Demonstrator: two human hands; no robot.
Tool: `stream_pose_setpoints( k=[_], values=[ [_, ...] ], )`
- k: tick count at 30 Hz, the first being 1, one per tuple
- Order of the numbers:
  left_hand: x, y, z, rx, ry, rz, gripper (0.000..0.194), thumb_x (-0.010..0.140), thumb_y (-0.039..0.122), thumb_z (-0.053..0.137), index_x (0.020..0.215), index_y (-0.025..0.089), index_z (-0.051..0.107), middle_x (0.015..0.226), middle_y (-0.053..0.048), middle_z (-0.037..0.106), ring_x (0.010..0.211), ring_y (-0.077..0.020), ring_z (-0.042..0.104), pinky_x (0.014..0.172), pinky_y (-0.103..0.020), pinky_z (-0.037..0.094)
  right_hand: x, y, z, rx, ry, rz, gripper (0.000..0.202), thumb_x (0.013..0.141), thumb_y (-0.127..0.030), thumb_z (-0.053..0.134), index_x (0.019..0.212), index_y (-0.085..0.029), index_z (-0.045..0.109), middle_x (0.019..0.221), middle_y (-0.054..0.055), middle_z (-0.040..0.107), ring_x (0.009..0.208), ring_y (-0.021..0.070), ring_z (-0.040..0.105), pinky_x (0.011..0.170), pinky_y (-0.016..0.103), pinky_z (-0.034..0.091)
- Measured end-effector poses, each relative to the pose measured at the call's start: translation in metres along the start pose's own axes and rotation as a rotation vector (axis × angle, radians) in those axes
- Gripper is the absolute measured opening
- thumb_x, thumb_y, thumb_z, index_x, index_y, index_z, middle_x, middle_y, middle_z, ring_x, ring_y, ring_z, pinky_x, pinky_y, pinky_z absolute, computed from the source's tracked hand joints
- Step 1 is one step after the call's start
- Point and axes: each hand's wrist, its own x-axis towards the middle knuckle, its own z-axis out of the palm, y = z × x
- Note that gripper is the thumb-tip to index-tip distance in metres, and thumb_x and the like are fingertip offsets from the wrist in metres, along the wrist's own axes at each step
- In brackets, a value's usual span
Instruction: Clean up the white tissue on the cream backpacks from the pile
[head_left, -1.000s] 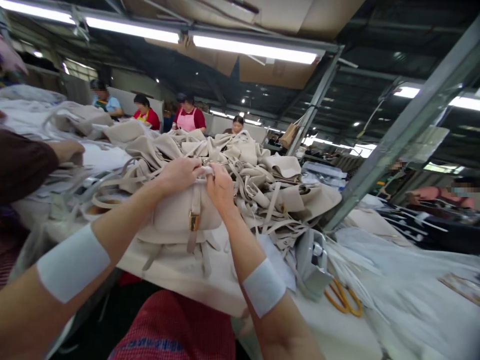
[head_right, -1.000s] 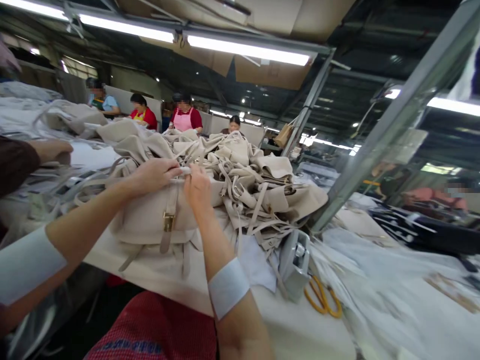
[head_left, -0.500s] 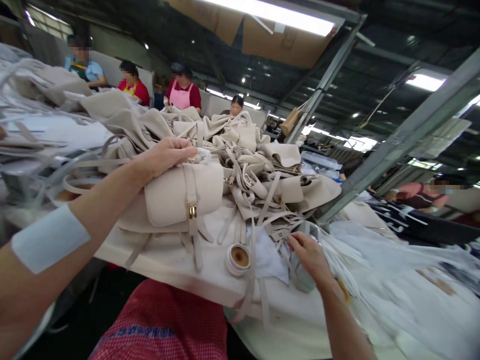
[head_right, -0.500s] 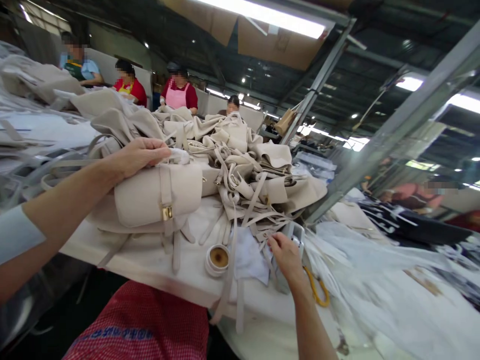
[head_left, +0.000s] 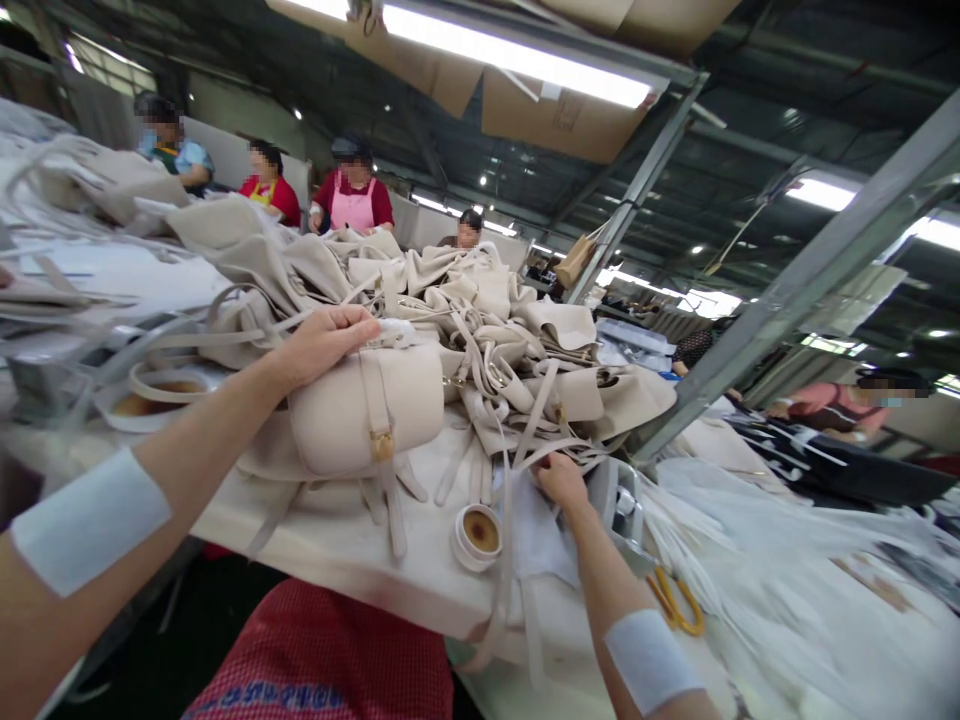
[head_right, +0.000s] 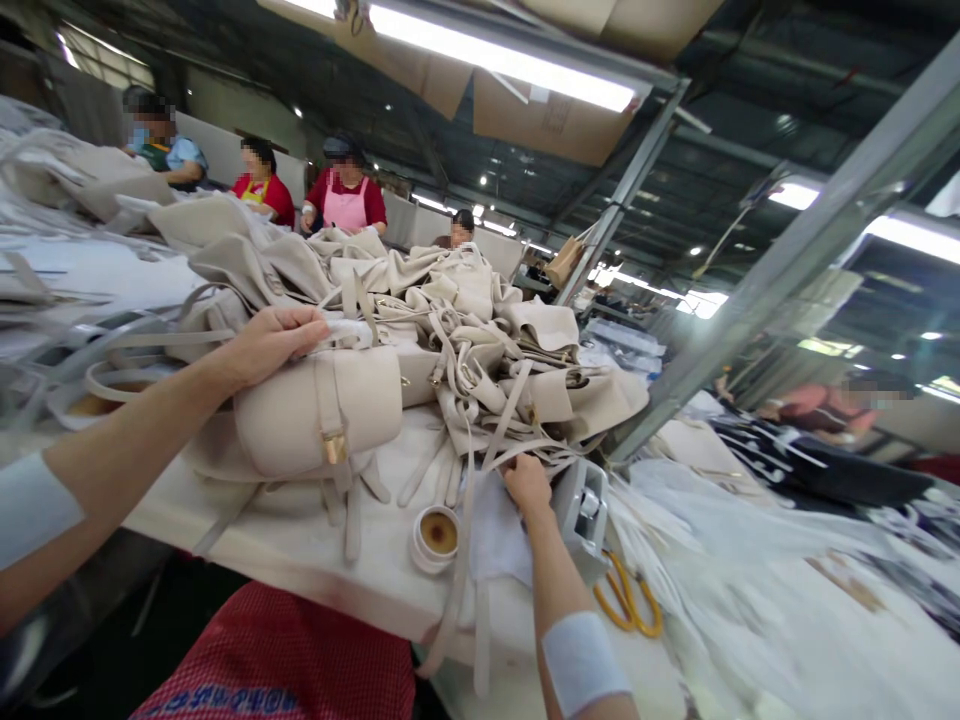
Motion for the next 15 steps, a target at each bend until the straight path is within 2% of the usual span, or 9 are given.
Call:
stream_pose_setpoints(
  k=[4, 6, 9, 12, 15],
  values=[
    [-0.006, 0.004, -0.003, 0.079, 0.005, 0.033, 0.034, 0.084, 0.045, 0.058, 0.065, 0.018, 0.051, 0.054, 0.006, 0.039, 0.049, -0.0082, 0.03, 0.047, -0.023, 0.022, -0.01, 0.004, -0.013, 0.041, 0.118, -0.008, 0.011, 0.078, -0.019, 0.059, 0.069, -0.022, 0.066, 0.073, 0.003, 0.068, 0.073, 0.0197, 0.062, 0.065, 0.027, 0.04],
    [-0.007, 0.002, -0.004, 0.091, 0.0, 0.055, 0.034, 0.085, 0.044, 0.057, 0.064, 0.018, 0.05, 0.054, 0.006, 0.038, 0.05, -0.0083, 0.031, 0.048, -0.023, 0.023, -0.017, 0.01, -0.029, 0.071, 0.223, -0.009, 0.014, 0.083, -0.026, 0.053, 0.077, -0.023, 0.065, 0.075, 0.003, 0.068, 0.074, 0.0205, 0.061, 0.066, 0.028, 0.04],
    [-0.007, -0.001, -0.003, 0.129, 0.008, 0.079, 0.034, 0.086, 0.044, 0.056, 0.065, 0.018, 0.051, 0.054, 0.006, 0.039, 0.052, -0.0088, 0.032, 0.049, -0.022, 0.024, -0.018, 0.018, -0.06, 0.133, 0.428, 0.019, 0.028, 0.092, -0.038, 0.04, 0.092, -0.022, 0.062, 0.086, 0.008, 0.069, 0.081, 0.0236, 0.062, 0.071, 0.032, 0.042],
    [-0.008, -0.003, -0.002, 0.153, 0.013, 0.094, 0.036, 0.087, 0.046, 0.054, 0.064, 0.018, 0.05, 0.055, 0.006, 0.039, 0.053, -0.0093, 0.034, 0.05, -0.022, 0.026, -0.005, 0.019, -0.093, 0.226, 0.652, 0.053, 0.038, 0.094, -0.047, 0.031, 0.103, -0.02, 0.056, 0.106, 0.015, 0.067, 0.099, 0.0279, 0.06, 0.084, 0.038, 0.044],
    [-0.011, -0.002, 0.0, 0.142, 0.015, 0.108, 0.039, 0.088, 0.047, 0.052, 0.062, 0.018, 0.046, 0.056, 0.006, 0.038, 0.054, -0.0094, 0.035, 0.051, -0.021, 0.027, 0.018, 0.008, -0.119, 0.493, 0.81, 0.042, 0.04, 0.092, -0.052, 0.033, 0.111, -0.02, 0.048, 0.123, 0.018, 0.058, 0.114, 0.0313, 0.055, 0.094, 0.045, 0.042]
  ],
)
